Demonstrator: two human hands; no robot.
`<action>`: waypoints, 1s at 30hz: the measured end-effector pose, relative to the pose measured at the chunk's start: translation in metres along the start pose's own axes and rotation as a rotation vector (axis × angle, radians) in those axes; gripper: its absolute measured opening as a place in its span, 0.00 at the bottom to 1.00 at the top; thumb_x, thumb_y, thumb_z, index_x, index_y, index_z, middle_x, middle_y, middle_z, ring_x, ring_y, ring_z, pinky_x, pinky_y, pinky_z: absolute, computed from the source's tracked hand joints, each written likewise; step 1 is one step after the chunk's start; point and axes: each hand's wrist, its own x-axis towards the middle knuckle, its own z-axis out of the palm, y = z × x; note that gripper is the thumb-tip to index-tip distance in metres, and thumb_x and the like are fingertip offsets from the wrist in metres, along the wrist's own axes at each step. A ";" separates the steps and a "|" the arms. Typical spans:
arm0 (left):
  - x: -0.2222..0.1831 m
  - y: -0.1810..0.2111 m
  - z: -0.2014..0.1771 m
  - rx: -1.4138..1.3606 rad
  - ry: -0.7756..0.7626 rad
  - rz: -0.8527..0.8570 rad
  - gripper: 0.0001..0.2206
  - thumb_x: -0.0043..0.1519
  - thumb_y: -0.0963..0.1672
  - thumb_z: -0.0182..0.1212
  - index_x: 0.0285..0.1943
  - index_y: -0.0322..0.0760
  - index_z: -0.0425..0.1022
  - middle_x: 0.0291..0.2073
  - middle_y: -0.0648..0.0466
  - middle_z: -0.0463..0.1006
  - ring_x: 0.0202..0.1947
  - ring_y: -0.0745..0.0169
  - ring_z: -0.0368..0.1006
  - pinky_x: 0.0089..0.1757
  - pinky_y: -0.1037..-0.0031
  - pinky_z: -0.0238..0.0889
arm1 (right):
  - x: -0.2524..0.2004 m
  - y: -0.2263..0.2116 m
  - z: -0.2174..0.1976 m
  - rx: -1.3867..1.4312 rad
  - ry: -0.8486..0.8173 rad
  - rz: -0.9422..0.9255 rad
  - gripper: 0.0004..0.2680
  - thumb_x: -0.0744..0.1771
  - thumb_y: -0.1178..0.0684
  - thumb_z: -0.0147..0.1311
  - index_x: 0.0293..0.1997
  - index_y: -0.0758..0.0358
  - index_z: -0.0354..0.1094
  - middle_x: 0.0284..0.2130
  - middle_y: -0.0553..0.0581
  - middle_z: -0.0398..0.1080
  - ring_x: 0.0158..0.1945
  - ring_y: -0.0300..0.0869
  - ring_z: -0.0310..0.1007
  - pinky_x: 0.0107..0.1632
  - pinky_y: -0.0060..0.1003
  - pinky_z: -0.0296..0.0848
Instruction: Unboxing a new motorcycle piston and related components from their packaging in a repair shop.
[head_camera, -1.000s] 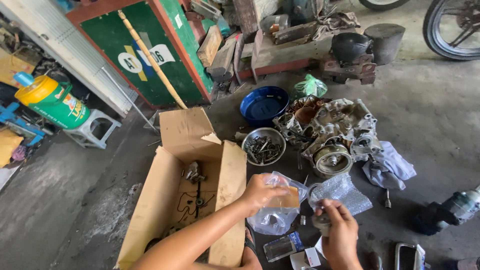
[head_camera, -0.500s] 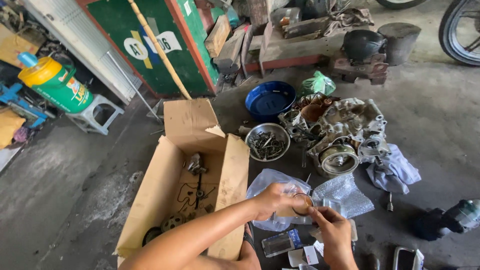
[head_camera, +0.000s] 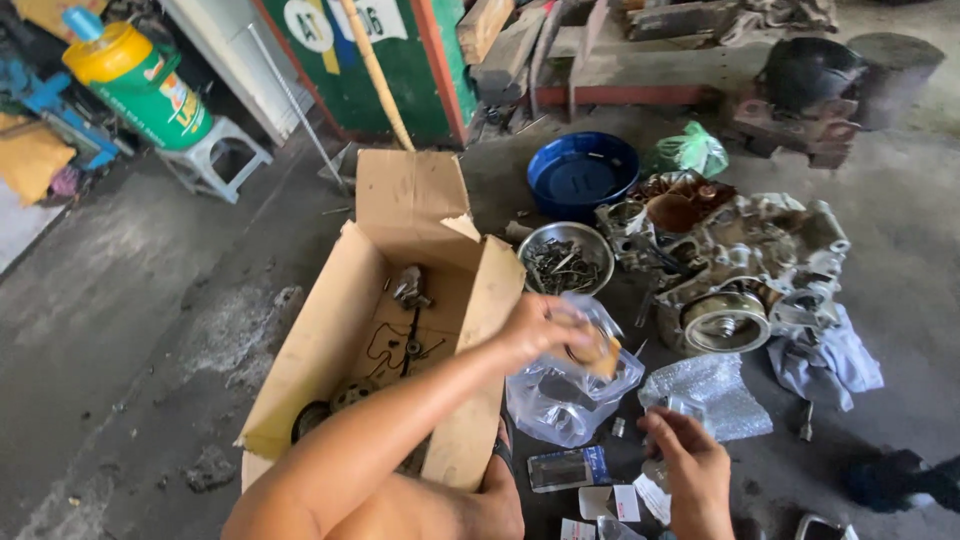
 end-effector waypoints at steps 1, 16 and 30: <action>0.007 -0.005 -0.015 -0.038 0.037 0.038 0.15 0.49 0.39 0.73 0.45 0.30 0.82 0.37 0.47 0.85 0.36 0.60 0.82 0.43 0.73 0.77 | 0.006 0.009 0.000 -0.149 -0.026 -0.063 0.10 0.67 0.62 0.59 0.51 0.78 0.75 0.37 0.68 0.77 0.34 0.46 0.67 0.38 0.38 0.66; 0.069 -0.132 -0.083 -0.682 0.608 -0.121 0.15 0.46 0.39 0.80 0.36 0.31 0.78 0.24 0.45 0.80 0.22 0.55 0.79 0.27 0.62 0.76 | 0.205 0.158 0.202 -0.349 -0.425 0.067 0.18 0.64 0.47 0.65 0.58 0.60 0.73 0.35 0.66 0.78 0.30 0.52 0.75 0.38 0.49 0.74; 0.087 -0.448 -0.015 -0.827 0.545 -0.456 0.15 0.54 0.34 0.68 0.49 0.23 0.74 0.41 0.42 0.80 0.36 0.51 0.80 0.36 0.68 0.77 | 0.331 0.340 0.046 0.290 -0.237 0.464 0.26 0.73 0.26 0.31 0.67 0.56 0.65 0.48 0.58 0.74 0.31 0.46 0.65 0.35 0.49 0.67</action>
